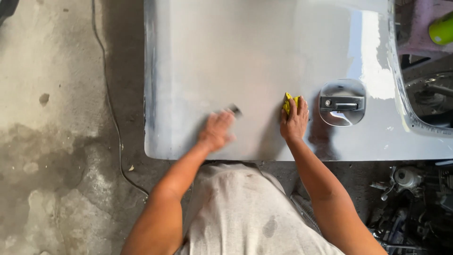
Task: The person sands the surface of a white car door using a sanding block in their left hand while wiping the area with a yellow cloth in their right hand. They work around the door handle and along the edges of the panel.
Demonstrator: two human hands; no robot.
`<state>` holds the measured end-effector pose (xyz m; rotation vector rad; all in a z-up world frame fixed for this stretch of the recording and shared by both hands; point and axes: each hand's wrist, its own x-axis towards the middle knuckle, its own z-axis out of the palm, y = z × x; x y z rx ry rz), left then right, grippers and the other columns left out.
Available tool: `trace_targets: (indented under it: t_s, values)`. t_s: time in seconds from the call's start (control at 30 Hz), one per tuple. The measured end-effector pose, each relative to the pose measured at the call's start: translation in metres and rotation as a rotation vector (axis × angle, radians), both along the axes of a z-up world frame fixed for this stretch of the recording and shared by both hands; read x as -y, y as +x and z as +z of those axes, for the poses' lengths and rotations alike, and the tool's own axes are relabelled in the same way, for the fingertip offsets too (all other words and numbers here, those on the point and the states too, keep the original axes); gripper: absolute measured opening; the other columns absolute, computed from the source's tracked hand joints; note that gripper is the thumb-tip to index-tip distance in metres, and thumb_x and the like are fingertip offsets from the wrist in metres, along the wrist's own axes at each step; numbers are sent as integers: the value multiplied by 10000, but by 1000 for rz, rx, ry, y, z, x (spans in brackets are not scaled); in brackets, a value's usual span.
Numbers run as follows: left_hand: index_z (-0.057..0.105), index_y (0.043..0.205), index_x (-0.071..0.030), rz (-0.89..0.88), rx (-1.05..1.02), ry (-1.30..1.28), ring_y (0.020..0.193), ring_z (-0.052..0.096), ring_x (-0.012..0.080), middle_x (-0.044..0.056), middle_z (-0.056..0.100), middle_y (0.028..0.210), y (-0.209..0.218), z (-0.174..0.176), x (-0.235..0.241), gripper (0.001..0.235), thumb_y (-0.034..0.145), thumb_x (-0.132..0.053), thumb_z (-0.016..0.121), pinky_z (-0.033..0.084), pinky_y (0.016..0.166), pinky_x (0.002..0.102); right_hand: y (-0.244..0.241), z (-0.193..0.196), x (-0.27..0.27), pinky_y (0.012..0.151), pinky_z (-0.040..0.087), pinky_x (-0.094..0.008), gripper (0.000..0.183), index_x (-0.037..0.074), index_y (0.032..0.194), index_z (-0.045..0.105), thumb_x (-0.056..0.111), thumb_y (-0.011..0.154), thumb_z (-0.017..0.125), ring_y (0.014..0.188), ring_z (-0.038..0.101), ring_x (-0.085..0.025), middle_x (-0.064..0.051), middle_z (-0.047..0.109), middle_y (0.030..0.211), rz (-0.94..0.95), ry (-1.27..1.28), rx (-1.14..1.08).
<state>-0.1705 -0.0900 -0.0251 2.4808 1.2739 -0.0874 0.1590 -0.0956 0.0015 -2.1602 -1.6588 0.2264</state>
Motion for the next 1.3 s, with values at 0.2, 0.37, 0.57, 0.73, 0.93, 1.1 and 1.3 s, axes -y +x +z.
trace_targets:
  t_s: [0.2,0.37,0.57,0.73,0.93,1.1,1.3]
  values:
    - [149,1628,-4,407,-55,125,1584,62,346,196,55,1721,-25,1,-5,905,1026,-641,375,54,1253,563,-1,-5,7,1255,190,-544,516,188,1517,460,281,1032,610,1536,255,-428,-186,294,1675,6,30,16]
    - [86,1635,-87,-151,61,-53,1583,34,261,89,13,1722,15,-9,45,897,996,-679,299,21,1262,517,-4,-8,7,1253,196,-548,511,187,1507,476,271,1024,621,1531,263,-440,-180,302,1667,-10,26,16]
    - [89,1659,-103,259,-100,9,1602,46,238,82,6,1741,-74,-5,15,841,1031,-650,204,18,1273,521,-10,-22,-6,1262,197,-541,489,176,1495,501,226,1031,648,1535,260,-450,-195,307,1669,-62,76,-9]
    - [106,1636,-68,485,-156,48,1580,88,302,140,24,1725,-81,2,61,860,1035,-676,194,77,1257,541,-48,-37,-60,1262,217,-539,497,131,1495,499,175,1030,668,1529,258,-476,-235,298,1672,-10,122,-27]
    - [224,1613,-83,309,-50,67,1570,177,298,120,144,1707,-119,1,99,834,1004,-648,296,133,1253,559,-187,-48,-119,1255,216,-567,632,66,1540,477,111,941,673,1522,237,-490,-268,284,1648,436,110,-60]
    - [247,1615,-36,476,67,81,1567,202,326,140,190,1710,-158,14,89,788,1032,-532,437,149,1260,539,-302,-7,-45,1222,162,-547,586,157,1513,442,190,955,616,1517,218,-409,-182,261,1647,943,-241,-110]
    - [213,1606,-18,256,103,28,1569,151,327,149,142,1704,-187,17,94,855,994,-553,481,136,1255,537,-192,51,50,1300,138,-521,609,292,1551,366,216,985,575,1543,279,-307,-33,247,1681,639,-539,194]
